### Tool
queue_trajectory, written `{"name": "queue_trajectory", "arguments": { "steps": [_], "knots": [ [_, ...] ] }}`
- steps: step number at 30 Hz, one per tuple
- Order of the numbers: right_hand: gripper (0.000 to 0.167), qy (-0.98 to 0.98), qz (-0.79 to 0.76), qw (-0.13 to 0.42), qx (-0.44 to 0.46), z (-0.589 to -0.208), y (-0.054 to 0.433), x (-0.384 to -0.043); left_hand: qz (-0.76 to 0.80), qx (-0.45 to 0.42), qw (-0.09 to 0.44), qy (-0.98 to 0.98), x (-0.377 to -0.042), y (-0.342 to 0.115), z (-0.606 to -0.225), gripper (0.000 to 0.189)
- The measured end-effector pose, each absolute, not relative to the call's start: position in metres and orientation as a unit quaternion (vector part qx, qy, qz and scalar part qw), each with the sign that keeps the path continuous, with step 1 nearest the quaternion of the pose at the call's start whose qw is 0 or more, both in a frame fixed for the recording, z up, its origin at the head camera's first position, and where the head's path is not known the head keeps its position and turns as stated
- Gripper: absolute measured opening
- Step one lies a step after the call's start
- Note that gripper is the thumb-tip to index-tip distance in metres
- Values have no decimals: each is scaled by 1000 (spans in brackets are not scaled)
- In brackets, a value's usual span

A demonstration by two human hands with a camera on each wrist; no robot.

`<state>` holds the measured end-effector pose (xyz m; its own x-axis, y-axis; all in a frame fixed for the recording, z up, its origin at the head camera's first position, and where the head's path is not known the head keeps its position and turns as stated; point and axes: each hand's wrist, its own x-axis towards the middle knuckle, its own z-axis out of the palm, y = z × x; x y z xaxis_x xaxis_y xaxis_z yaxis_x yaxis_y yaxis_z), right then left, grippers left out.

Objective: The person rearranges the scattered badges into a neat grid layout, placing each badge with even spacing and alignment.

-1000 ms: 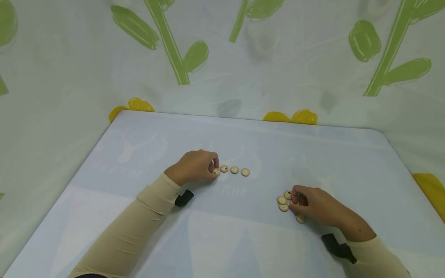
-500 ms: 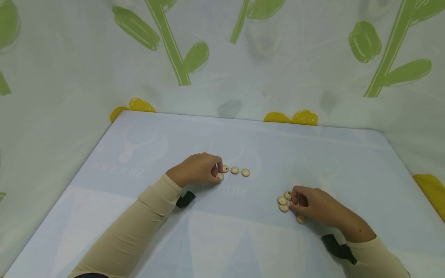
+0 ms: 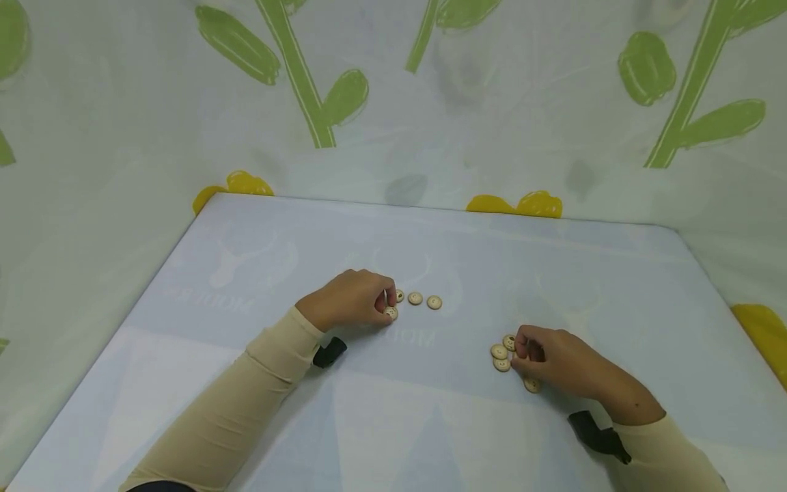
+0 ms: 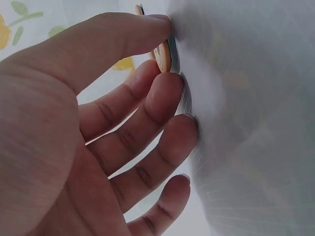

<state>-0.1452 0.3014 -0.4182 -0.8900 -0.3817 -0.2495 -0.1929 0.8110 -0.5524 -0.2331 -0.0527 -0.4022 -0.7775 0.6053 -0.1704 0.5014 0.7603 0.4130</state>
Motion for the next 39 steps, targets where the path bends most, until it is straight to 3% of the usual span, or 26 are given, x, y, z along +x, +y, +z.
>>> {"name": "queue_trajectory", "arguments": {
  "steps": [39],
  "knots": [
    [21,938,-261,170,-154,-419,301,-145,209,294,172,916,-234,-51,-403,15]
  ]
}}
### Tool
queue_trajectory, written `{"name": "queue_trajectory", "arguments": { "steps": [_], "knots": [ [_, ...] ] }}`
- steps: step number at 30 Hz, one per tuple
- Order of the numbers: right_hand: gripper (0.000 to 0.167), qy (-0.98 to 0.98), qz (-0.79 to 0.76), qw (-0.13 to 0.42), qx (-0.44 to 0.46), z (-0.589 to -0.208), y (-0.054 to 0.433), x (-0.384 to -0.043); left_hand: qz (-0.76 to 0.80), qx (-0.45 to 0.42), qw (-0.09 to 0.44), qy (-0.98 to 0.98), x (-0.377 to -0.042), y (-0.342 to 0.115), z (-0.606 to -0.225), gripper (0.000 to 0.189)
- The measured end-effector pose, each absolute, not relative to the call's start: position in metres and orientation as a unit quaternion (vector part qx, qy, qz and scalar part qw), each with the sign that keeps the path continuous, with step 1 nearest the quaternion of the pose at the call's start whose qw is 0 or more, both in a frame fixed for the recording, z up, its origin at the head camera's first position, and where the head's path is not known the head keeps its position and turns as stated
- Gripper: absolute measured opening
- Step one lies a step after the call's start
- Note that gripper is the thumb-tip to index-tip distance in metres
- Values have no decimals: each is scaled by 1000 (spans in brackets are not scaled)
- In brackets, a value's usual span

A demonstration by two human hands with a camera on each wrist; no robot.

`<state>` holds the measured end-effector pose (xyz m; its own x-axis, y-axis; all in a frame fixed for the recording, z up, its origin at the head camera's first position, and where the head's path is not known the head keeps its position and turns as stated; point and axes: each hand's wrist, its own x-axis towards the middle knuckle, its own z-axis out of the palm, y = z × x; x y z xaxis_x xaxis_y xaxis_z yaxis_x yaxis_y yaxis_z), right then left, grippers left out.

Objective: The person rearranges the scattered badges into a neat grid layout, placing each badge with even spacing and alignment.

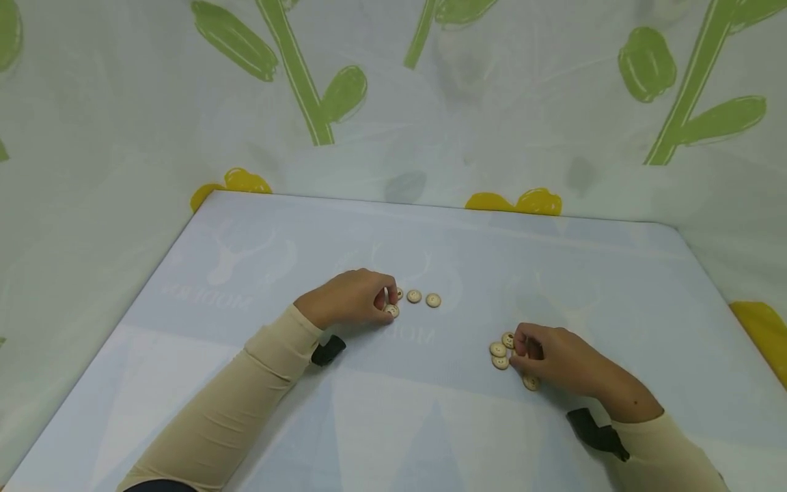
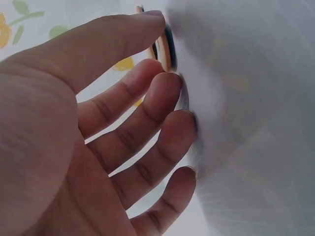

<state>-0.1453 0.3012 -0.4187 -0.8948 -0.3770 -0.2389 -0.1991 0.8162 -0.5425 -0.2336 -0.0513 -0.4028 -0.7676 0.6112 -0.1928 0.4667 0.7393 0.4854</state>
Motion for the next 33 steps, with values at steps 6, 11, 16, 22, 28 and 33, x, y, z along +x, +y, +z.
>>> {"name": "queue_trajectory", "arguments": {
  "steps": [6,11,16,22,28,33],
  "knots": [
    [21,937,-259,172,-157,-417,301,-146,224,310,164,909,-234,-52,-399,10],
    [21,938,-260,167,-157,-416,301,-146,244,304,136,911,-234,-53,-395,7],
    [21,936,-260,175,-160,-417,301,-146,247,296,105,917,-234,-54,-392,9],
    [22,941,-252,167,-152,-415,301,-147,240,290,69,924,-237,-54,-390,7],
    [22,938,-256,174,-156,-417,301,-146,232,290,61,927,-236,-55,-389,6],
    [22,939,-254,168,-160,-419,301,-146,218,304,24,927,-235,-54,-391,6]
  ]
}}
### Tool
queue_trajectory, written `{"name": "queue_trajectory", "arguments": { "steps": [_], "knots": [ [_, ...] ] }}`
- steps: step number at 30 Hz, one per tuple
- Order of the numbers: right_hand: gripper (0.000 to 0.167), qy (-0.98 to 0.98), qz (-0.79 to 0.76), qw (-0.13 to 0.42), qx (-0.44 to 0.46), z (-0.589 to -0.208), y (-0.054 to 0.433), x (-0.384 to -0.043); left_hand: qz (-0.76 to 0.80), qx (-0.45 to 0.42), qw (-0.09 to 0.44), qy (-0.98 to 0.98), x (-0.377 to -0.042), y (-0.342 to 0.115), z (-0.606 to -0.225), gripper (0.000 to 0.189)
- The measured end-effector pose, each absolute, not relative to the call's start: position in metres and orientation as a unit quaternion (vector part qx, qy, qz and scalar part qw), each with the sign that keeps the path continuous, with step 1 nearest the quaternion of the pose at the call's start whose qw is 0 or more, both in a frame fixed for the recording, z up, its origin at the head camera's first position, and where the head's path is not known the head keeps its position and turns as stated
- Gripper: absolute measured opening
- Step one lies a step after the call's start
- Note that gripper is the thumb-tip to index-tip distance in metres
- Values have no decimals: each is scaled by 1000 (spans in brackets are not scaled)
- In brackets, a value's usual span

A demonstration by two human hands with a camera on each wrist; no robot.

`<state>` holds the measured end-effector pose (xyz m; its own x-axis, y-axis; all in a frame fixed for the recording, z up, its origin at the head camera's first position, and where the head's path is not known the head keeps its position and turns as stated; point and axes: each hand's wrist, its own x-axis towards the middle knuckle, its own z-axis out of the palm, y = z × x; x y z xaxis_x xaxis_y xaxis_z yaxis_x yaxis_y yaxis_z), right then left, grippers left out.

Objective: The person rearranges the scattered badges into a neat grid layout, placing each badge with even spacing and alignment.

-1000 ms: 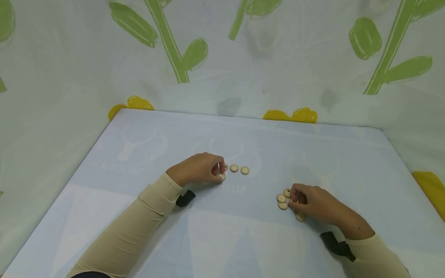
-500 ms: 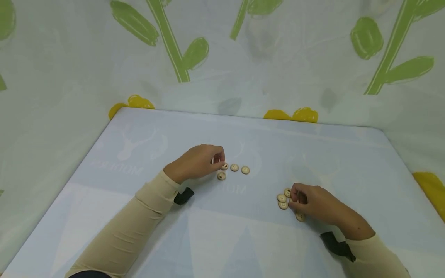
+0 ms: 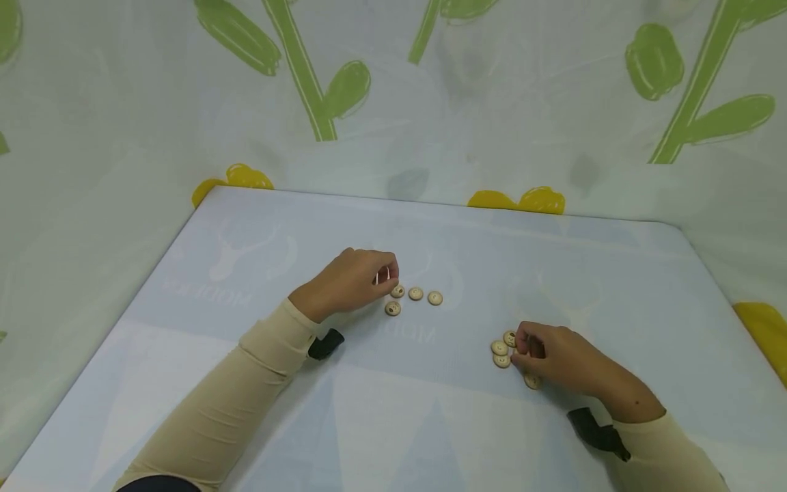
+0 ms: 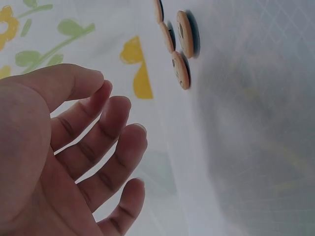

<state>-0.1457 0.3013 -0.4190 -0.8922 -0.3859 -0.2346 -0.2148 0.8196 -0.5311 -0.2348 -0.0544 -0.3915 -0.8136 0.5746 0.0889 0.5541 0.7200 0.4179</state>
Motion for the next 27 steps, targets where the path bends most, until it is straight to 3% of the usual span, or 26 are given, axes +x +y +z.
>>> {"name": "queue_trajectory", "arguments": {
  "steps": [11,27],
  "knots": [
    [23,940,-251,172,-152,-419,300,-146,197,328,-3,924,-232,-53,-389,6],
    [23,941,-250,175,-146,-417,300,-145,194,320,-3,927,-233,-55,-386,8]
  ]
}}
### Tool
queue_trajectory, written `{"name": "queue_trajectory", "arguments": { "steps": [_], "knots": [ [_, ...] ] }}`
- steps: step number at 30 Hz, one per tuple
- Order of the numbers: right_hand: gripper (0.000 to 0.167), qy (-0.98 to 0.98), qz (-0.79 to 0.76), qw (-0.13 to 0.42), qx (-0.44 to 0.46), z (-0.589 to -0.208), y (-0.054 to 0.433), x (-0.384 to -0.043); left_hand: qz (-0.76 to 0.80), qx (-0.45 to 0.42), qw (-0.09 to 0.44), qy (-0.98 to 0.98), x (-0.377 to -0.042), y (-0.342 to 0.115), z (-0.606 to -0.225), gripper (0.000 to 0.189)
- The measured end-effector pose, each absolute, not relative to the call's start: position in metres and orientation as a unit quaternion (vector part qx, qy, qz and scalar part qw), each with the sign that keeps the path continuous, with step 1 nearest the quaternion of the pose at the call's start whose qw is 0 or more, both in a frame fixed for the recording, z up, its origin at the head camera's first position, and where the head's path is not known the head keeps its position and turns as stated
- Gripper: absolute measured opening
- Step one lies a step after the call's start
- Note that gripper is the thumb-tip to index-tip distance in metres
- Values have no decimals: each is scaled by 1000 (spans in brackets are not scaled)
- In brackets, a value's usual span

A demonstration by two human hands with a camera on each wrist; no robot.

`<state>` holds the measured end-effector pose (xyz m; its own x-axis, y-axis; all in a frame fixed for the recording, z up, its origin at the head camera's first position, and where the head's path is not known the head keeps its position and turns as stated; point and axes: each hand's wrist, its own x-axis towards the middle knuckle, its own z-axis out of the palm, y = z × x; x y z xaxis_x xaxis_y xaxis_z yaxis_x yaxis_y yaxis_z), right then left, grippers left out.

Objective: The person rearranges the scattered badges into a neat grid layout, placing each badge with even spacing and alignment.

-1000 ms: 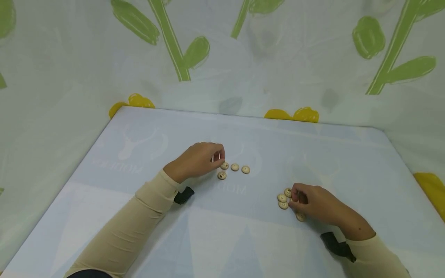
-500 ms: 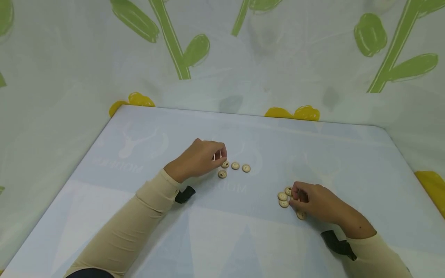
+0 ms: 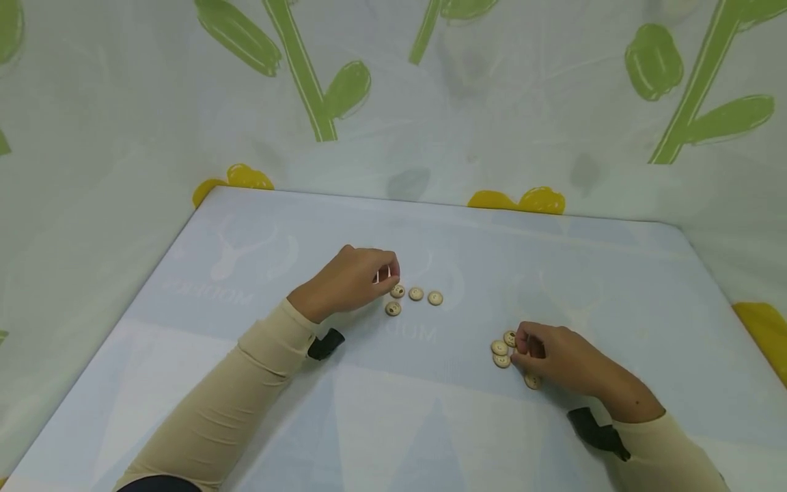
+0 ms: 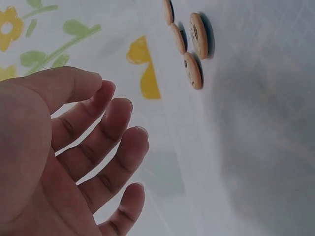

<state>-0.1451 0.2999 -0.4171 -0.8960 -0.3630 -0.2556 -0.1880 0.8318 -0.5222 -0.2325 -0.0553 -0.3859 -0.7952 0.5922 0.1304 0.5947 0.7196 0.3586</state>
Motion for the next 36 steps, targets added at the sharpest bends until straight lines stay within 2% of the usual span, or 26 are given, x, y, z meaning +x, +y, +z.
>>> {"name": "queue_trajectory", "arguments": {
  "steps": [6,13,21,36],
  "knots": [
    [23,941,-249,171,-150,-417,300,-146,-207,-308,12,-929,-233,-58,-382,7],
    [23,940,-253,168,-153,-419,299,-146,-201,-305,-12,-931,-233,-56,-384,8],
    [22,944,-243,157,-156,-419,299,-146,-207,-305,-10,-929,-231,-51,-387,8],
    [22,941,-252,171,-147,-418,300,-147,-214,-348,-15,-912,-220,-35,-393,6]
  ]
}}
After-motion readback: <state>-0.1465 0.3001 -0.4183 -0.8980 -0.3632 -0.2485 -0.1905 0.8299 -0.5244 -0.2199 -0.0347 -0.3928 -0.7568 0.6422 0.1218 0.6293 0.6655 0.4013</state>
